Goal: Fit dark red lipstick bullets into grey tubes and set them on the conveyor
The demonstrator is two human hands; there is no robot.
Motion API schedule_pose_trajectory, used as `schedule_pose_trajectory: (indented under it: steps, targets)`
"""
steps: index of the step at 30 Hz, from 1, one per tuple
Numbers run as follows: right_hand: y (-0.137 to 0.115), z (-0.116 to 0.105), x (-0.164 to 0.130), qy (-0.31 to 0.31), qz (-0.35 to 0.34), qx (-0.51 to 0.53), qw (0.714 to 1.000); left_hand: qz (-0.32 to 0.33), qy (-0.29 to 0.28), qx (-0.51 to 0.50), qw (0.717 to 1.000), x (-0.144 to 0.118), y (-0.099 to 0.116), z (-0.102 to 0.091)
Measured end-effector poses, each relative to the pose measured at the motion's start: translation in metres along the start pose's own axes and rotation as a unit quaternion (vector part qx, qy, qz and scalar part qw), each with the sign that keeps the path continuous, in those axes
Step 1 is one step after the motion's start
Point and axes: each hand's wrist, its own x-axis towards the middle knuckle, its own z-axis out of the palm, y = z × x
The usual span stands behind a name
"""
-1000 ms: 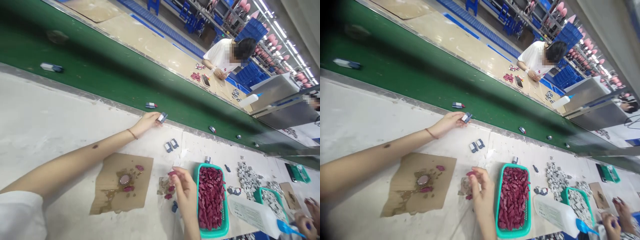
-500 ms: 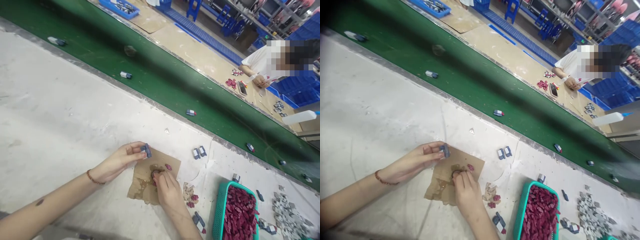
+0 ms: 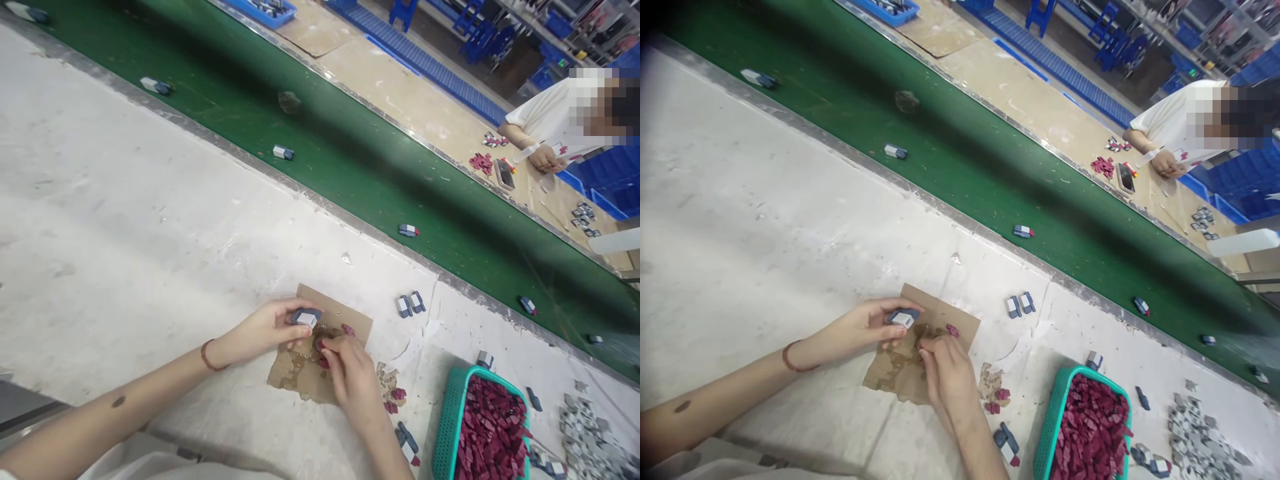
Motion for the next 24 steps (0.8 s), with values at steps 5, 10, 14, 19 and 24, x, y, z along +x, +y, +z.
schedule_pose_trajectory:
  steps: [5, 10, 14, 19, 24]
  targets:
    - [0.002, -0.007, -0.005, 0.086, 0.150, 0.273, 0.946, 0.252, -0.042, 0.271, 0.928, -0.004, -0.009, 0.002]
    - [-0.004, -0.002, -0.004, 0.096, 0.151, 0.350, 0.919, 0.328, -0.057, 0.335, 0.882, -0.003, -0.011, 0.006]
    - [-0.010, 0.001, 0.001, 0.090, 0.144, 0.351, 0.921, 0.332, -0.053, 0.329, 0.883, -0.002, -0.013, 0.007]
    - [-0.010, 0.005, 0.004, 0.088, 0.147, 0.330, 0.928, 0.321, -0.063, 0.320, 0.889, -0.003, -0.015, 0.005]
    - [-0.009, 0.004, 0.004, 0.071, 0.128, 0.276, 0.950, 0.288, -0.080, 0.325, 0.897, -0.002, -0.011, 0.006]
